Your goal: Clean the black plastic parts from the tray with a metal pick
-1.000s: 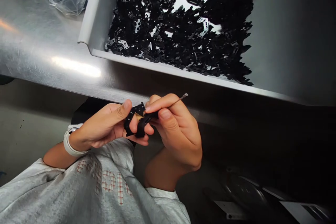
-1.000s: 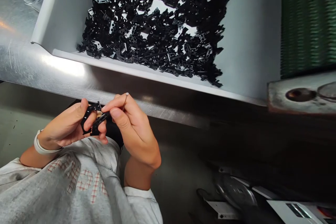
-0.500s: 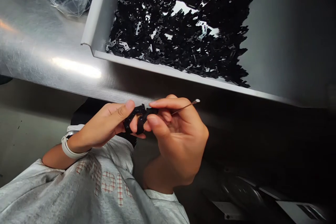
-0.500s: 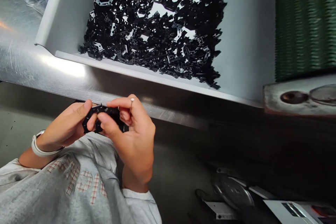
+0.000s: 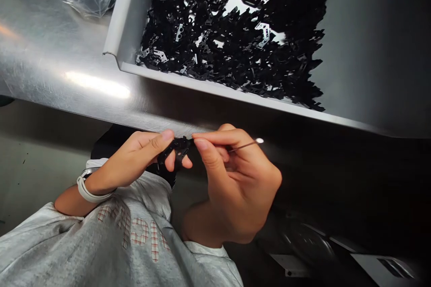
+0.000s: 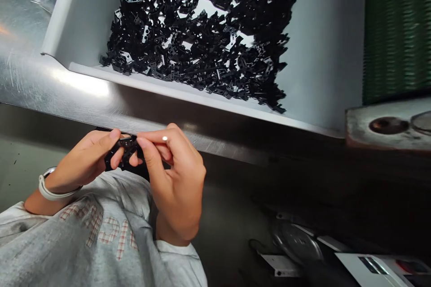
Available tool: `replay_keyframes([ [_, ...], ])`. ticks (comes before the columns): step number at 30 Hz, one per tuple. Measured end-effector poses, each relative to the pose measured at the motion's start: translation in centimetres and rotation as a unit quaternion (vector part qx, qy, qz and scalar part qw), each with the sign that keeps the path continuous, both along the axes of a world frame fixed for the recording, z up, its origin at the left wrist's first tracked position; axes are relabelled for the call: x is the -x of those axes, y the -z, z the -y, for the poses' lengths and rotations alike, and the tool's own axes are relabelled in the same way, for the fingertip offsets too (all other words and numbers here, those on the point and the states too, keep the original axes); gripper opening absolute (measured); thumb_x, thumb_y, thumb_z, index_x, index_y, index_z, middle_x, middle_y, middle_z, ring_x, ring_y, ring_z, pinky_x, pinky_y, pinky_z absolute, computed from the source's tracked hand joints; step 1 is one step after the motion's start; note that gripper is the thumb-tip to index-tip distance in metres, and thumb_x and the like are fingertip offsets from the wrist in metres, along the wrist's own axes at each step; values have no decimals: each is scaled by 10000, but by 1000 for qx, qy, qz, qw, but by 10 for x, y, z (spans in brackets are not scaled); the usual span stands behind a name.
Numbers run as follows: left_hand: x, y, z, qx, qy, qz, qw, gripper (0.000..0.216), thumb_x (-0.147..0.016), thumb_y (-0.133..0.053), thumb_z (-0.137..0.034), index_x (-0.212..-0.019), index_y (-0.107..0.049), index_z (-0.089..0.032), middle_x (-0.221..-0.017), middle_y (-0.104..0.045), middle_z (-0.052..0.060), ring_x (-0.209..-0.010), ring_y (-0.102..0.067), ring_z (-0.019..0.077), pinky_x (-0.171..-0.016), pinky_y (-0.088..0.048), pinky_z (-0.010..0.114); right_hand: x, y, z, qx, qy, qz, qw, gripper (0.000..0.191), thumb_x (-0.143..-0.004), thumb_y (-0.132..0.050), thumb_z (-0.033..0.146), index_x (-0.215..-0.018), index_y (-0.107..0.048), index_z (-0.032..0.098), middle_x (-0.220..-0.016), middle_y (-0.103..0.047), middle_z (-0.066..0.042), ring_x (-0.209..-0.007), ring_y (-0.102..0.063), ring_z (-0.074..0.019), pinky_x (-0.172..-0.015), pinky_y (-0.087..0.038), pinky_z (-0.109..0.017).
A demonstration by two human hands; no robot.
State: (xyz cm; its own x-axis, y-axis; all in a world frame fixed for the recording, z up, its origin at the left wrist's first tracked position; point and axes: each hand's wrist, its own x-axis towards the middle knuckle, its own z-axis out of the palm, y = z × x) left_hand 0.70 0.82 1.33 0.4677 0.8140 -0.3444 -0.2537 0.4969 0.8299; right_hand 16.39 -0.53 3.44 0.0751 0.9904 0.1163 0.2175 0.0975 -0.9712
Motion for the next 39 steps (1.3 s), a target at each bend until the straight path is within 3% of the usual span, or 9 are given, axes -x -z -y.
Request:
replay_keyframes([
  [7, 1, -3, -2, 83, 17, 21, 996, 603, -898, -589, -655, -529, -523, -183, -746, -755, 91, -853, -681, 223, -796, -474, 322, 9, 7, -1, -62, 107, -96, 988, 425, -1003, -549, 239, -594, -436, 224, -559, -322, 57, -488, -326, -103, -448, -268, -277],
  [11, -1, -4, -2, 91, -5, 27, 995, 595, -881, -613, -655, -526, -515, -188, -728, -743, 84, -865, -691, 227, -872, -491, 345, 11, 13, 1, -111, 108, -93, 984, 440, -1030, -512, 267, -595, -489, 205, -549, -367, 47, -481, -369, -99, -440, -298, -270],
  [14, -4, -6, -3, 108, -37, 45, 993, 595, -840, -659, -669, -530, -508, -184, -727, -731, 82, -853, -689, 219, -921, -507, 368, 9, 15, 9, -144, 69, -25, 987, 380, -1049, -479, 282, -709, -626, 198, -609, -516, 16, -556, -488, -118, -499, -374, -279],
  [17, -7, -6, -3, 138, -85, 64, 985, 580, -799, -719, -649, -541, -512, -173, -718, -710, 62, -785, -669, 185, -860, -550, 353, 9, 16, 20, -193, 28, 94, 976, 252, -1038, -491, 229, -954, -728, 208, -715, -612, -16, -640, -557, -147, -560, -429, -301],
  [20, -11, -5, -2, 155, -143, 85, 974, 546, -782, -766, -599, -555, -533, -160, -711, -686, 27, -727, -648, 139, -806, -577, 309, 15, 21, 30, -245, 24, 180, 952, 188, -987, -585, 175, -1110, -725, 205, -687, -564, 2, -592, -508, -136, -556, -432, -302],
  [25, -16, -5, 3, 170, -189, 98, 962, 482, -746, -822, -544, -599, -582, -152, -745, -702, 6, -682, -657, 112, -686, -579, 237, 26, 35, 34, -280, 32, 282, 917, 214, -897, -718, 116, -1110, -710, 125, -686, -551, 2, -591, -495, -128, -559, -435, -305],
  [31, -17, -8, 5, 164, -203, 107, 959, 439, -740, -846, -490, -598, -613, -147, -762, -733, 9, -704, -663, 102, -742, -597, 231, 26, 40, 35, -293, -8, 257, 921, 221, -968, -579, 82, -1124, -708, 171, -658, -490, 26, -552, -465, -115, -544, -371, -311],
  [39, -19, -12, 8, 172, -175, 141, 959, 408, -750, -842, -481, -604, -666, -144, -711, -719, 15, -674, -655, 101, -698, -573, 204, 28, 37, 32, -250, 7, 128, 960, 222, -870, -647, -12, -947, -693, 191, -652, -493, 42, -568, -472, -107, -509, -447, -266],
])
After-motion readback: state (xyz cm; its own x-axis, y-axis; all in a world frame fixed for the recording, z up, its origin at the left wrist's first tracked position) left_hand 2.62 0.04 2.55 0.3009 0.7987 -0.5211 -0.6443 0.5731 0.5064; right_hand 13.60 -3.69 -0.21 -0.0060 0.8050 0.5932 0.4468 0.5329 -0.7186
